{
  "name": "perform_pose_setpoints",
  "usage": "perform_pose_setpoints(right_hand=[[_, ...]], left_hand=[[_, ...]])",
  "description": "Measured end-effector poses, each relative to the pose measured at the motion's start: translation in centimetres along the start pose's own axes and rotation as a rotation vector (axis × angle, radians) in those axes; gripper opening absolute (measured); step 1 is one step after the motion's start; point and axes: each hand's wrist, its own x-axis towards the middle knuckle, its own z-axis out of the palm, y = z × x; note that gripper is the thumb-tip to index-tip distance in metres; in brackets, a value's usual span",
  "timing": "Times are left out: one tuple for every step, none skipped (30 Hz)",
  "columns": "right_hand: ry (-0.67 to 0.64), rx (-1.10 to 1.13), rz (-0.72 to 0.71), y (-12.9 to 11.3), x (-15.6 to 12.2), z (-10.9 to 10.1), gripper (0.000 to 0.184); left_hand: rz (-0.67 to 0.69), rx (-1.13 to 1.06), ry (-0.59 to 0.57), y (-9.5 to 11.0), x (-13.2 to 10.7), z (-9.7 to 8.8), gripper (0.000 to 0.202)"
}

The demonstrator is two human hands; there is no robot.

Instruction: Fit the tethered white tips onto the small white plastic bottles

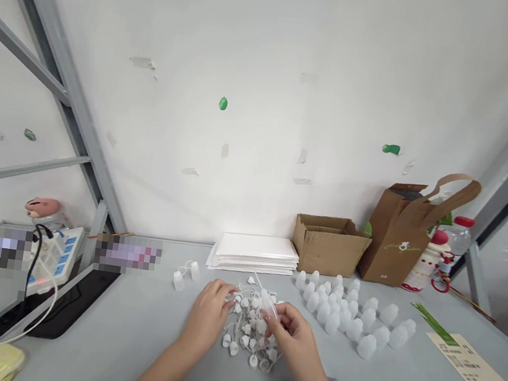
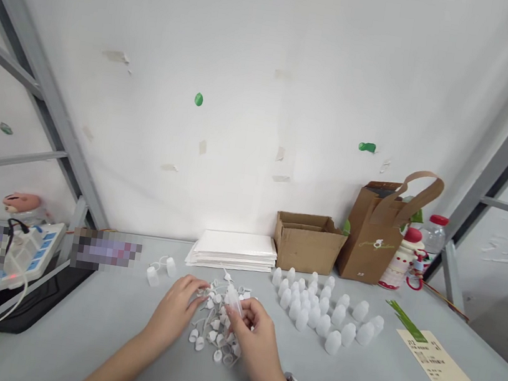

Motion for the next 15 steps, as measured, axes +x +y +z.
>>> perform_pose_setpoints(right_hand=[[0.003, -0.001, -0.001, 0.1, 0.0, 0.0, 0.032], [0.003, 0.000, -0.001, 0.1, 0.0, 0.0, 0.032], [-0.003, 0.003, -0.001, 0.1, 0.0, 0.0, 0.031], [-0.010, 0.006, 0.000, 0.1, 0.0, 0.1, 0.031], [-0.016, 0.005, 0.003, 0.0, 0.0, 0.1, 0.031], [-0.019, 0.001, 0.007, 0.0, -0.1, 0.1, 0.031], [-0.021, -0.006, 0.011, -0.1, -0.1, 0.2, 0.031], [-0.023, -0.014, 0.015, -0.1, -0.1, 0.2, 0.030], [-0.026, -0.017, 0.018, -0.2, -0.2, 0.3, 0.030], [-0.029, -0.016, 0.018, -0.2, -0.2, 0.3, 0.029], [-0.034, -0.011, 0.017, -0.3, -0.3, 0.4, 0.028], [-0.037, -0.005, 0.016, -0.3, -0.3, 0.5, 0.028], [-0.040, -0.002, 0.016, -0.3, -0.3, 0.6, 0.027], [-0.043, -0.003, 0.014, -0.2, -0.4, 0.6, 0.027], [-0.046, -0.009, 0.012, -0.2, -0.4, 0.7, 0.027]], left_hand=[[0.030, 0.013, -0.025, -0.2, -0.1, 0.2, 0.015], [0.052, 0.023, -0.056, -0.4, -0.2, 0.3, 0.017], [0.069, 0.039, -0.086, -0.6, -0.3, 0.5, 0.019], [0.084, 0.065, -0.108, -0.8, -0.4, 0.7, 0.021], [0.099, 0.103, -0.123, -0.9, -0.4, 0.8, 0.022], [0.115, 0.152, -0.128, -1.1, -0.4, 1.0, 0.024], [0.129, 0.208, -0.125, -1.2, -0.3, 1.2, 0.026], [0.144, 0.265, -0.116, -1.4, -0.2, 1.4, 0.028], [0.160, 0.318, -0.108, -1.6, -0.2, 1.6, 0.029], [0.179, 0.364, -0.100, -1.8, -0.1, 1.8, 0.029], [0.201, 0.402, -0.096, -1.9, 0.0, 2.0, 0.029], [0.224, 0.433, -0.097, -2.1, 0.0, 2.2, 0.027], [0.245, 0.457, -0.094, -2.2, 0.1, 2.3, 0.025], [0.260, 0.475, -0.088, -2.4, 0.2, 2.5, 0.023], [0.270, 0.486, -0.079, -2.4, 0.2, 2.6, 0.021]])
